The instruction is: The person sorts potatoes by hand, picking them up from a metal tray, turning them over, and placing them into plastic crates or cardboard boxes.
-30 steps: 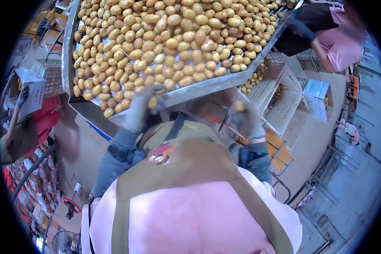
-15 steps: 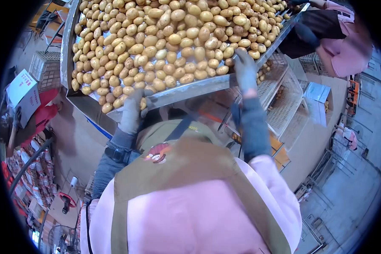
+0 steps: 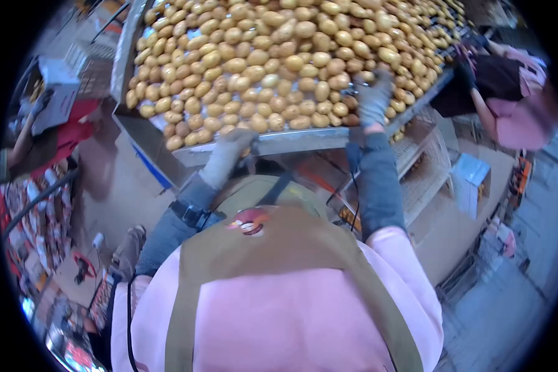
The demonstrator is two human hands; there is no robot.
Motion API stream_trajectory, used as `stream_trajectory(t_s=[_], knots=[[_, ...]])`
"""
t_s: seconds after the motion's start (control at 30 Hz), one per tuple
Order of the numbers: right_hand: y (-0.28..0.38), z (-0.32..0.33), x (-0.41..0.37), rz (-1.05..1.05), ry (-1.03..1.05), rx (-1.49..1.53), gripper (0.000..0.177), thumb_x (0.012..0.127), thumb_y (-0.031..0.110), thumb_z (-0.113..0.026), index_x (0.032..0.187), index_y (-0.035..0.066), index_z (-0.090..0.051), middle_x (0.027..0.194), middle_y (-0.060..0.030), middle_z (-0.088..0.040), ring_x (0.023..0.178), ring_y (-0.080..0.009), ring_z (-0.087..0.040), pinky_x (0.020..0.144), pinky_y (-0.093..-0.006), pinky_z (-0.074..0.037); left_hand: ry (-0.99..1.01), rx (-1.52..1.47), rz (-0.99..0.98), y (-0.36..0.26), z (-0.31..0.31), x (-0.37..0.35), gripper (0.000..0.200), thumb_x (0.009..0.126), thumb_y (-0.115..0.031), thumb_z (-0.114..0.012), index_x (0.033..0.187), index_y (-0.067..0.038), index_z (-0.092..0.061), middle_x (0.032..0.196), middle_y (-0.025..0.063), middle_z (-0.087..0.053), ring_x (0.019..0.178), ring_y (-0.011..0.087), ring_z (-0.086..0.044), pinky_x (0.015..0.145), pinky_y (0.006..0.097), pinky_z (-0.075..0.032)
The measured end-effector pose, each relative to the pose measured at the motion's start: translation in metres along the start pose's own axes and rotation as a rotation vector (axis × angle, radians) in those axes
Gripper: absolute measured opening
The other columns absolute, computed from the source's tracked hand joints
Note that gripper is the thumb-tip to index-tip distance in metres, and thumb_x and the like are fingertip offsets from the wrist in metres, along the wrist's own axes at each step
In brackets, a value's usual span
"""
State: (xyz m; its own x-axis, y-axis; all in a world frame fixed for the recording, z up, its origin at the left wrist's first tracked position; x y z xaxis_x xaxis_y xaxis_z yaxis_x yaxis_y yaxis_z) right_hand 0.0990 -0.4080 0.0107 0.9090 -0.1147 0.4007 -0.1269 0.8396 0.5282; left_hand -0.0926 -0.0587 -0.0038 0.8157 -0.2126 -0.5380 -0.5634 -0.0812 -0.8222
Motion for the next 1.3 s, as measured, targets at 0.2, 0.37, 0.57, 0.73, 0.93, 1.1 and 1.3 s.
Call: stream_trajectory(t_s=[0.2, 0.37, 0.57, 0.73, 0.93, 1.1, 1.3], knots=[[0.063, 0.125, -0.109, -0.583, 0.153, 0.281, 0.030, 0.093, 0.017, -0.069, 0.117, 0.002, -0.061, 0.105, -0.0129, -0.064, 0.097, -0.0228, -0.061, 0.088, -0.0366, -0.051, -0.144, 0.006, 0.212, -0.013, 0.006, -0.010, 0.027, 0.100, -0.029, -0.062, 0.113, -0.006, -0.066, 0.078, -0.0017, -0.062, 0.060, 0.0030, -0.050, 0.049, 0.0173, -0.036], [-0.073, 0.137, -0.253, -0.456, 0.358, -0.238, 0.030, 0.095, 0.018, -0.066, 0.119, -0.001, -0.064, 0.108, -0.0181, -0.066, 0.100, -0.0298, -0.063, 0.094, -0.0400, -0.049, -0.263, 0.085, -0.099, 0.008, 0.042, -0.019, 0.030, 0.103, -0.027, -0.054, 0.113, -0.002, -0.068, 0.077, 0.0003, -0.060, 0.058, 0.0062, -0.052, 0.050, 0.0189, -0.037], [0.080, 0.078, -0.101, -0.082, 0.475, 0.227, 0.036, 0.089, 0.006, -0.063, 0.125, 0.001, -0.066, 0.124, -0.0219, -0.066, 0.115, -0.0359, -0.062, 0.101, -0.0396, -0.048, -0.400, -0.187, 0.073, -0.009, 0.042, -0.016, 0.032, 0.103, -0.022, -0.054, 0.126, -0.002, -0.064, 0.091, 0.0040, -0.068, 0.064, 0.0073, -0.060, 0.054, 0.0202, -0.047], [0.125, -0.051, -0.073, 0.347, 0.946, -0.333, 0.029, 0.086, 0.009, -0.064, 0.115, 0.006, -0.061, 0.104, -0.0175, -0.069, 0.098, -0.0334, -0.069, 0.084, -0.0422, -0.054, -0.308, -0.098, 0.113, -0.011, 0.023, -0.021, 0.030, 0.103, -0.024, -0.058, 0.125, -0.005, -0.065, 0.091, 0.0019, -0.070, 0.064, 0.0050, -0.059, 0.051, 0.0176, -0.041], [0.113, -0.051, -0.063, 0.450, 0.855, -0.164, 0.033, 0.090, 0.012, -0.062, 0.122, 0.006, -0.058, 0.109, -0.0150, -0.063, 0.097, -0.0331, -0.067, 0.081, -0.0418, -0.054, -0.277, -0.202, 0.114, 0.020, 0.031, -0.044, 0.027, 0.103, -0.023, -0.059, 0.118, -0.003, -0.068, 0.090, 0.0005, -0.068, 0.068, 0.0046, -0.060, 0.054, 0.0179, -0.041], [0.123, 0.035, -0.080, 0.040, 0.501, 0.200, 0.042, 0.088, 0.013, -0.073, 0.125, 0.002, -0.058, 0.111, -0.0146, -0.057, 0.099, -0.0301, -0.060, 0.089, -0.0389, -0.050, -0.465, -0.428, 0.137, 0.022, 0.071, -0.068, 0.027, 0.101, -0.020, -0.060, 0.118, -0.001, -0.067, 0.092, 0.0017, -0.068, 0.068, 0.0070, -0.061, 0.057, 0.0187, -0.046], [-0.023, 0.185, -0.191, -0.280, 0.323, -0.170, 0.040, 0.094, 0.017, -0.069, 0.129, 0.002, -0.054, 0.118, -0.0156, -0.059, 0.107, -0.0286, -0.057, 0.097, -0.0379, -0.047, -0.887, -0.415, -0.085, 0.037, 0.136, -0.072, 0.027, 0.099, -0.019, -0.063, 0.118, 0.000, -0.067, 0.097, 0.0052, -0.068, 0.078, 0.0117, -0.064, 0.065, 0.0235, -0.051]])
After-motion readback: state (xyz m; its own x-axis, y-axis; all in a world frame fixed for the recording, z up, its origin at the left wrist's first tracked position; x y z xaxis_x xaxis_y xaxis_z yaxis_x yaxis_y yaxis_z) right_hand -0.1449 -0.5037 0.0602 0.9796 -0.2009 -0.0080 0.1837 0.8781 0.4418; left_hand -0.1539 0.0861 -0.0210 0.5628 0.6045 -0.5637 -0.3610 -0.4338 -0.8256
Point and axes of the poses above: each hand's wrist, its own x-axis towards the middle knuckle, its own z-axis out of the back of the hand, y = z × x, the point moved 3 cm from there along x, towards the middle knuckle
